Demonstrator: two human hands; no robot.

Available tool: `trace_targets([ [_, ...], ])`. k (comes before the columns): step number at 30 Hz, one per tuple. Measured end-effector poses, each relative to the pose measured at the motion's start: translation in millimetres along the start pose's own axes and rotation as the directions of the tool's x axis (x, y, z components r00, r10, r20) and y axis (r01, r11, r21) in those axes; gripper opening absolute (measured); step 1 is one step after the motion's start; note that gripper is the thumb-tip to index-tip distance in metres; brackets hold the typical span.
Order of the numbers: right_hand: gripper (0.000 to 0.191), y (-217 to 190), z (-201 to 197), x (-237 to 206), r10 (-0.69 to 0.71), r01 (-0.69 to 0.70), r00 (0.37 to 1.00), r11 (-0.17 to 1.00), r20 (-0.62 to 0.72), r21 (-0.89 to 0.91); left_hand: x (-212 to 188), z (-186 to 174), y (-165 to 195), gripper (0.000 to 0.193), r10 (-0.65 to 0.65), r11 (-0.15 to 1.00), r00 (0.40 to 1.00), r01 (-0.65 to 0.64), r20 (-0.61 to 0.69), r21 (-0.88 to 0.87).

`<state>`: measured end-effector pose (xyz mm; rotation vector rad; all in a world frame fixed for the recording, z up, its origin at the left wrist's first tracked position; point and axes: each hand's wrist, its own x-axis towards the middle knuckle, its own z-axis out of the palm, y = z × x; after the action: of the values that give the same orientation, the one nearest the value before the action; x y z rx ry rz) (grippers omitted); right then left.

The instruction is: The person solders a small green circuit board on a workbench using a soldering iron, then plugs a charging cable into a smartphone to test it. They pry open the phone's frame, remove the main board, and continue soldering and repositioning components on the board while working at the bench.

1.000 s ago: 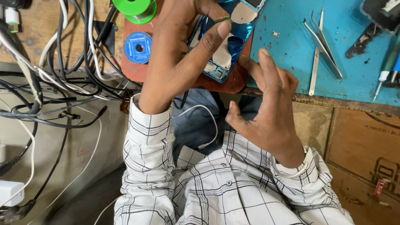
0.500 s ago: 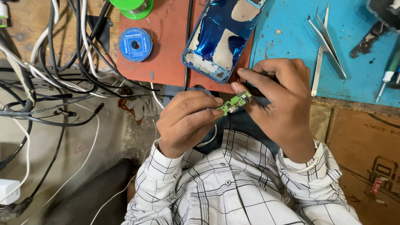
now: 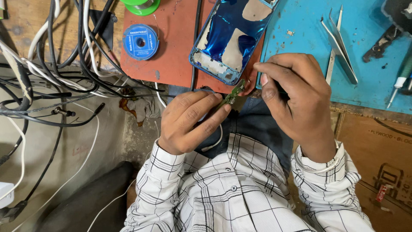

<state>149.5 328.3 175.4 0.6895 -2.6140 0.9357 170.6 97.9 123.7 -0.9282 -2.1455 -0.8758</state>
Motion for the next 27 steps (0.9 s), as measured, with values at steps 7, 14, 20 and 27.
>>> trace_targets([
  [7, 0.032, 1.2, 0.7, -1.3, -0.017, 0.017, 1.0, 1.0, 0.01, -0.003, 1.8, 6.6, 7.7, 0.029, -0.069, 0.994, 0.997, 0.065, -0.036, -0.085],
  [14, 0.031, 1.3, 0.5, -2.2, -0.021, 0.021, 1.0, 1.0, 0.0, -0.004, 2.8, 15.8, 18.4, 0.036, -0.185, 0.975, 0.982, 0.179, -0.032, -0.128],
  [20, 0.018, 10.2, -10.5, -22.2, 0.036, -0.058, 0.992, 0.983, -0.124, -0.175, 5.0, 11.0, 18.8, 0.033, -0.232, 0.96, 0.973, 0.232, 0.017, -0.159],
  [27, 0.026, 38.2, -45.6, -54.6, 0.155, -0.224, 0.969, 0.876, -0.191, -0.427, 9.9, 6.0, 19.8, 0.033, -0.23, 0.962, 0.971, 0.236, 0.06, -0.14],
])
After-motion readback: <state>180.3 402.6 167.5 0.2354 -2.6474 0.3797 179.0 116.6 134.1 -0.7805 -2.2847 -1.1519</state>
